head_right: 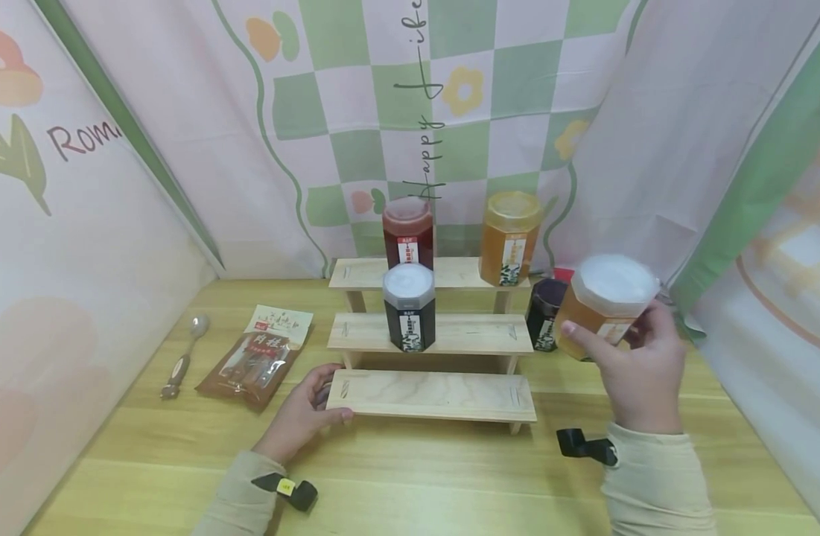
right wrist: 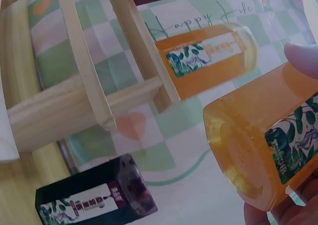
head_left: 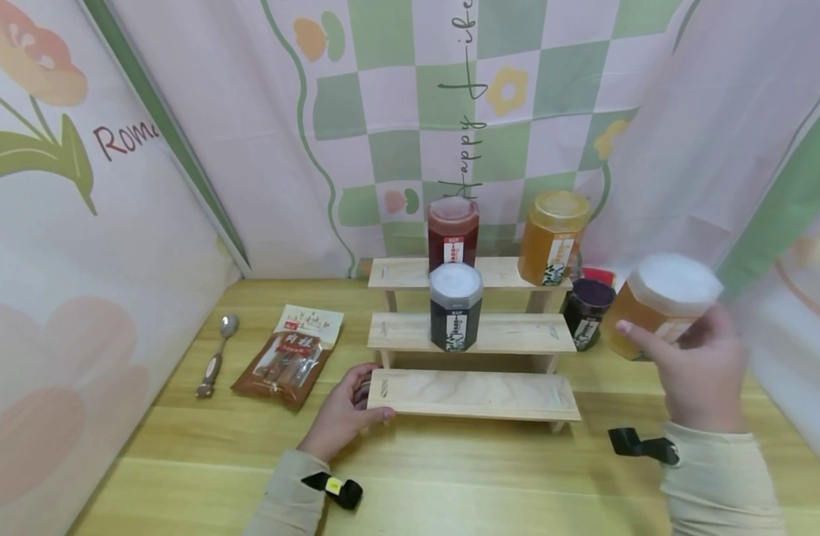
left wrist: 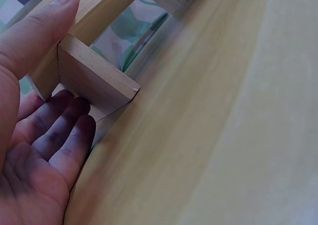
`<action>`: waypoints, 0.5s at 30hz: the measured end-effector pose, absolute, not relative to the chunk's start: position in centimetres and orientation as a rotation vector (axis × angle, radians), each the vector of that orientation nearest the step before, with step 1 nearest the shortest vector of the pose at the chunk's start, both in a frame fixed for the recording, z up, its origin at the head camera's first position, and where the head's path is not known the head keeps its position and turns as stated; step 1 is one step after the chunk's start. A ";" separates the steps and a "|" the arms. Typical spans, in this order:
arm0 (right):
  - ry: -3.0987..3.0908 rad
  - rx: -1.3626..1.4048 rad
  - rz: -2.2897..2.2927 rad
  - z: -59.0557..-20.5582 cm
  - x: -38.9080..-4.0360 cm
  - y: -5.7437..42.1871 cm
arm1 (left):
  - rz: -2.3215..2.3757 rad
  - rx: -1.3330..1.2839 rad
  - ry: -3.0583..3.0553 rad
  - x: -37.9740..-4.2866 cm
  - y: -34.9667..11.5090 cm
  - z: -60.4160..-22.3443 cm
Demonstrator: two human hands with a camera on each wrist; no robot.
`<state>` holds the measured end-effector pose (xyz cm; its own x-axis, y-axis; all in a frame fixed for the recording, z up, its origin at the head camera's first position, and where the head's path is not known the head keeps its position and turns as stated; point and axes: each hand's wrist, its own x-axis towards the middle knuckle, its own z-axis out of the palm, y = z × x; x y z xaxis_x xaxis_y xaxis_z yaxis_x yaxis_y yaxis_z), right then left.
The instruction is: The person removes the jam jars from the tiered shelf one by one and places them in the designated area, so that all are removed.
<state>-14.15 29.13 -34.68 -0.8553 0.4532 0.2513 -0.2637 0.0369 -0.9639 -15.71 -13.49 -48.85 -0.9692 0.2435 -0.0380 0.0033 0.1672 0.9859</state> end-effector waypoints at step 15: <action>-1.970 -0.148 1.790 -35.5 -14.5 27.3 | 1.900 0.252 2.250 -15.8 -13.6 -49.0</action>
<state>-14.50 27.32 -35.51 -0.8832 0.3847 0.2682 -0.2301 0.1428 -0.9626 -15.81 -13.60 -49.04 -0.9683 0.2477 -0.0326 0.0094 0.1663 0.9860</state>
